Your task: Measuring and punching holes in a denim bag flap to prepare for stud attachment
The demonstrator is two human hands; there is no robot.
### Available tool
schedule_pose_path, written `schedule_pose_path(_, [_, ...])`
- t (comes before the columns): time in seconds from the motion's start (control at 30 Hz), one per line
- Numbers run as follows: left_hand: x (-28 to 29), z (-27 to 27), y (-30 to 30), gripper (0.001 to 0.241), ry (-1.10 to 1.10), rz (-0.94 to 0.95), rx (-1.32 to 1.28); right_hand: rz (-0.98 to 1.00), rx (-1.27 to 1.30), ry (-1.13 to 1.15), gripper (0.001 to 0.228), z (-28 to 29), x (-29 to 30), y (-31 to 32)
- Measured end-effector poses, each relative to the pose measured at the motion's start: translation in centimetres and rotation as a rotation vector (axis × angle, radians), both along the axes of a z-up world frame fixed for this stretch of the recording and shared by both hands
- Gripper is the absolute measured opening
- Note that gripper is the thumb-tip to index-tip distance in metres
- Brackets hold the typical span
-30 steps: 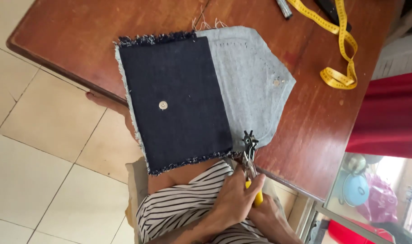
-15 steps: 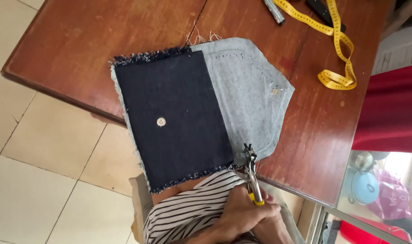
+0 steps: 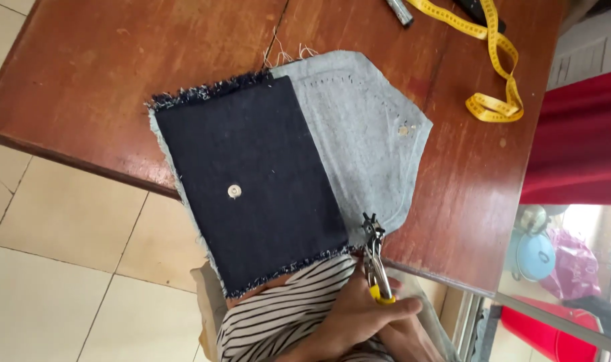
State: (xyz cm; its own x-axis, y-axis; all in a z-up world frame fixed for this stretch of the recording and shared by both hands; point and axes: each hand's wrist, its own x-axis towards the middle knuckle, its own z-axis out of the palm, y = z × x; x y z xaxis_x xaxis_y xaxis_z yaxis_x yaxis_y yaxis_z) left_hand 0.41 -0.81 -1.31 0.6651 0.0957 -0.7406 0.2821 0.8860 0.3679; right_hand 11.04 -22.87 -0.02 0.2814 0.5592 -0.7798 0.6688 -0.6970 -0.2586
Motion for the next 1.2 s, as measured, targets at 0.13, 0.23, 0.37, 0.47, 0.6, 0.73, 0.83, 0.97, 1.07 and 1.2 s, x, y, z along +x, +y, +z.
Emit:
schedule_pose_path(0.13, [-0.2,-3.9,-1.7,0.046,-0.170,0.289,0.033,0.164,-0.143,-0.009,0.053,-2.2,5.2,2.4])
schedule_pose_path(0.23, [-3.1,1.4,3.0,0.095,0.125,0.055,0.138,0.202,0.398,0.339,0.066,8.0,4.4,8.8])
schedule_pose_path(0.37, [-2.5,-3.0,1.5,0.076,0.257,0.250,0.243,-0.014,0.361,0.270,0.082,11.4,2.2,11.1])
schedule_pose_path(0.47, [-2.7,-2.8,1.0,0.078,0.369,0.337,0.526,0.045,0.449,0.328,0.080,11.2,3.0,9.9])
schedule_pose_path(0.6, [-2.6,-2.8,1.2,0.066,0.281,0.486,0.350,0.106,0.497,0.371,0.076,9.7,4.6,9.9])
schedule_pose_path(0.73, [-3.6,-2.9,2.0,0.075,0.347,0.495,0.350,-0.862,-0.209,0.191,0.061,10.4,2.3,16.6])
schedule_pose_path(0.83, [-3.4,0.9,4.8,0.078,0.442,0.639,0.164,-0.975,-0.133,0.279,0.061,9.1,2.7,15.7])
schedule_pose_path(0.97, [-3.6,2.8,6.1,0.072,0.540,0.525,0.064,-0.964,-0.126,0.236,0.062,8.7,2.8,15.3])
schedule_pose_path(1.07, [-3.3,2.2,6.1,0.066,0.546,0.614,0.005,-0.921,-0.109,0.352,0.071,5.7,4.6,12.7])
schedule_pose_path(1.2, [-3.2,0.9,5.5,0.056,0.489,0.727,-0.002,-0.999,-0.038,0.586,0.066,3.5,5.9,10.8])
